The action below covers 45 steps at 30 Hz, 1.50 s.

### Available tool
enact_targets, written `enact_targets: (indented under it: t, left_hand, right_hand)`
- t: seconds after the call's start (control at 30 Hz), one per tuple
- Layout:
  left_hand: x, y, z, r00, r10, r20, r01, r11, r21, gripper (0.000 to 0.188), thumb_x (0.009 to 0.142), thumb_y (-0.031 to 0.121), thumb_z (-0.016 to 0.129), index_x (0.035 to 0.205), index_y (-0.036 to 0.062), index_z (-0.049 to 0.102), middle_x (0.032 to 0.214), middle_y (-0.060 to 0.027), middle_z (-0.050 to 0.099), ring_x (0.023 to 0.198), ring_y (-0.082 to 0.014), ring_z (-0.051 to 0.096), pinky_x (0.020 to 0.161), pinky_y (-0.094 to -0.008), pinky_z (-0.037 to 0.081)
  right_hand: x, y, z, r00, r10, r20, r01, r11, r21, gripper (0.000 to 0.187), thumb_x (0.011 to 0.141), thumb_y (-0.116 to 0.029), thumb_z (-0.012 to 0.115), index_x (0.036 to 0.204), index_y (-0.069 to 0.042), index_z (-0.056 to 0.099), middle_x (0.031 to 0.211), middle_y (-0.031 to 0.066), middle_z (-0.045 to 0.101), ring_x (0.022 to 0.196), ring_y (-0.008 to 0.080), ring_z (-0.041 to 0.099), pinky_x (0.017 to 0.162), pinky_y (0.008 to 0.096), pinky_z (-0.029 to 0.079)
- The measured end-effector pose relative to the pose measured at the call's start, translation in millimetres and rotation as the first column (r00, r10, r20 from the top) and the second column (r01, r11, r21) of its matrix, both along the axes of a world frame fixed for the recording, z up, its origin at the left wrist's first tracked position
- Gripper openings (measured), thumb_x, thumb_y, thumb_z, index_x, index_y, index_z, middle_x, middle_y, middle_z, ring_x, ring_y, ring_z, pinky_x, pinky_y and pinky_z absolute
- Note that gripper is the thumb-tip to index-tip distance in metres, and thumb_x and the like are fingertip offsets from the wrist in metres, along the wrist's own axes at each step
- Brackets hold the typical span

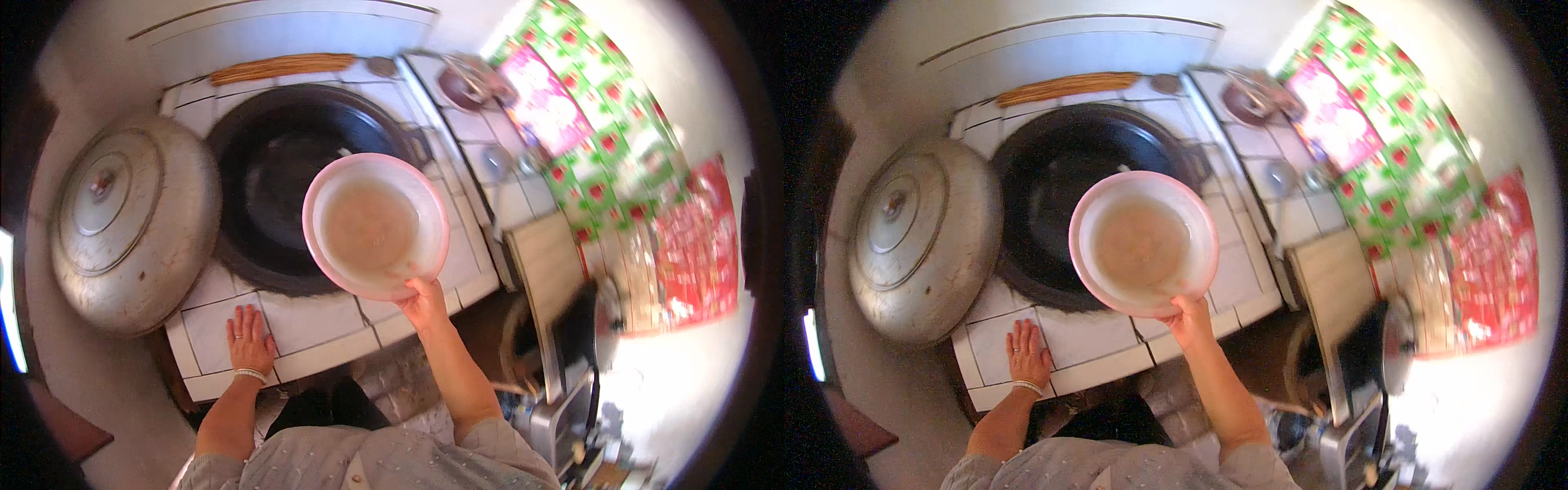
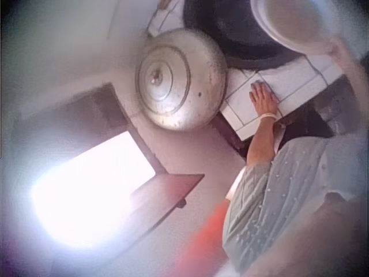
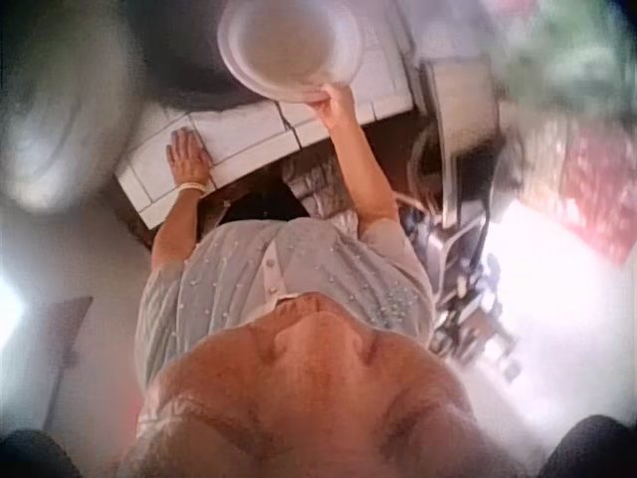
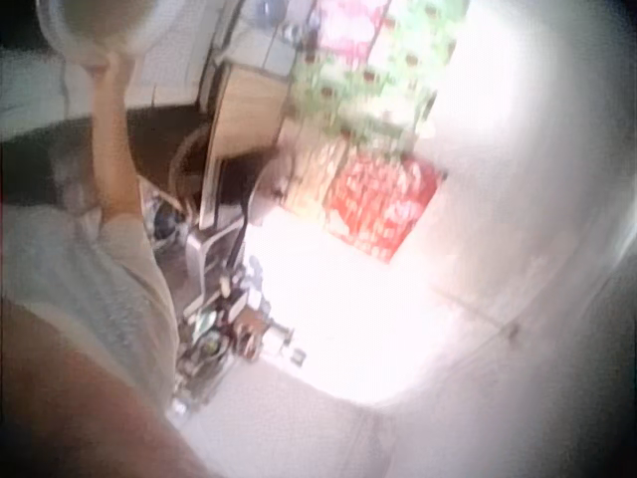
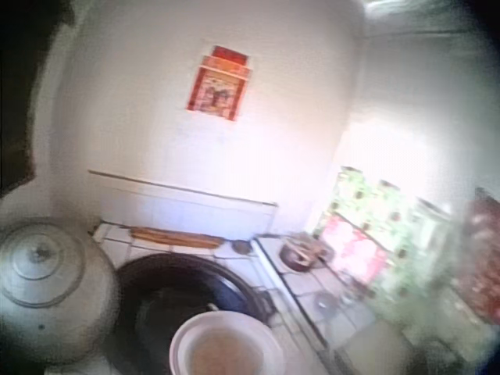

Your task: The person scrubs the inside of a large black wok with a scrubber, washes a light blue bowl and a pinkish basin in a sink, and then wipes the interior of the wok with a cloth.

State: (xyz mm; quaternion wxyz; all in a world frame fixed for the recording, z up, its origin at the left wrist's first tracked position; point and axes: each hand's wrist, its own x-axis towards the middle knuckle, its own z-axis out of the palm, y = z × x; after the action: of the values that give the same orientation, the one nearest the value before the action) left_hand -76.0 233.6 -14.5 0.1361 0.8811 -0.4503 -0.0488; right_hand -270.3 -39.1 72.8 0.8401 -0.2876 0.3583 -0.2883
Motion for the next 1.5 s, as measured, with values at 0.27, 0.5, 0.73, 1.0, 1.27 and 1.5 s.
enact_targets:
  t: [0.27, 0.5, 0.73, 1.0, 1.27, 1.5]
  left_hand:
    - [-15.4, -6.5, -5.8, 1.000, 0.001, 0.031, -0.006, 0.985, 0.170, 0.052, 0.081, 0.013, 0.050, 0.129, 0.0028, 0.035, 0.142, -0.0088, 0.026, 0.134, -0.0256, 0.016, 0.108, -0.0433, 0.012]
    - [-15.5, 0.5, -22.8, 0.975, -0.021, 0.221, -0.046, 0.955, 0.294, 0.052, 0.089, 0.021, 0.043, 0.137, 0.0106, 0.026, 0.145, -0.0008, 0.019, 0.135, -0.0215, 0.013, 0.107, -0.0411, 0.014]
    - [-1.5, -6.4, -35.3, 0.940, -0.040, 0.339, -0.128, 0.879, 0.458, 0.051, 0.091, 0.023, 0.038, 0.138, 0.0125, 0.022, 0.146, -0.0012, 0.018, 0.134, -0.0228, 0.016, 0.104, -0.0417, 0.024]
    - [-12.0, -41.3, -56.2, 0.963, 0.185, 0.197, -0.260, 0.831, 0.491, 0.054, 0.086, 0.023, 0.042, 0.134, 0.0041, 0.028, 0.143, -0.0084, 0.023, 0.130, -0.0287, 0.025, 0.096, -0.0460, 0.036]
    - [-92.7, -24.4, -44.0, 0.957, -0.162, 0.241, 0.027, 0.875, 0.483, 0.060, 0.080, 0.019, 0.048, 0.133, -0.0015, 0.028, 0.143, -0.0137, 0.021, 0.130, -0.0307, 0.024, 0.102, -0.0391, 0.031]
    - [-100.9, -25.7, -14.0, 0.992, -0.121, 0.046, 0.073, 0.818, 0.571, 0.077, 0.071, 0.017, 0.057, 0.134, -0.0079, 0.019, 0.143, -0.0221, 0.011, 0.133, -0.0344, 0.011, 0.110, -0.0377, 0.012]
  right_hand:
    - [-180.9, 116.2, 32.0, 0.891, -0.426, -0.153, 0.437, 0.898, 0.045, 0.039, 0.074, -0.002, 0.049, 0.112, 0.001, 0.047, 0.101, 0.0151, 0.058, 0.082, 0.0293, 0.062, 0.068, 0.0448, 0.054]
    - [-315.2, 243.5, 23.2, 0.671, -0.703, -0.234, 0.735, 0.671, 0.092, 0.044, 0.072, -0.004, 0.055, 0.115, -0.002, 0.045, 0.104, 0.0123, 0.056, 0.087, 0.0264, 0.060, 0.073, 0.0440, 0.053]
    - [-403.4, 330.1, 10.8, 0.371, -0.917, -0.148, 0.927, 0.355, 0.120, 0.030, 0.073, -0.005, 0.055, 0.102, 0.000, 0.048, 0.085, 0.0116, 0.060, 0.064, 0.0233, 0.062, 0.046, 0.0296, 0.054]
    - [-544.8, 350.3, -1.0, 0.012, -0.959, -0.282, 0.999, 0.025, -0.042, 0.033, 0.077, -0.003, 0.045, 0.108, 0.005, 0.038, 0.080, 0.0145, 0.057, 0.057, 0.0231, 0.060, 0.039, 0.0302, 0.052]
    - [-693.7, 282.9, 32.4, -0.429, -0.821, -0.377, 0.883, -0.294, -0.366, 0.032, 0.074, -0.001, 0.047, 0.104, 0.007, 0.041, 0.082, 0.0186, 0.055, 0.056, 0.0303, 0.061, 0.042, 0.0348, 0.054]
    - [-766.4, 220.1, 53.9, -0.521, -0.685, -0.510, 0.745, -0.073, -0.663, 0.045, 0.075, -0.005, 0.048, 0.114, 0.012, 0.033, 0.082, 0.0215, 0.058, 0.056, 0.0309, 0.063, 0.041, 0.0357, 0.053]
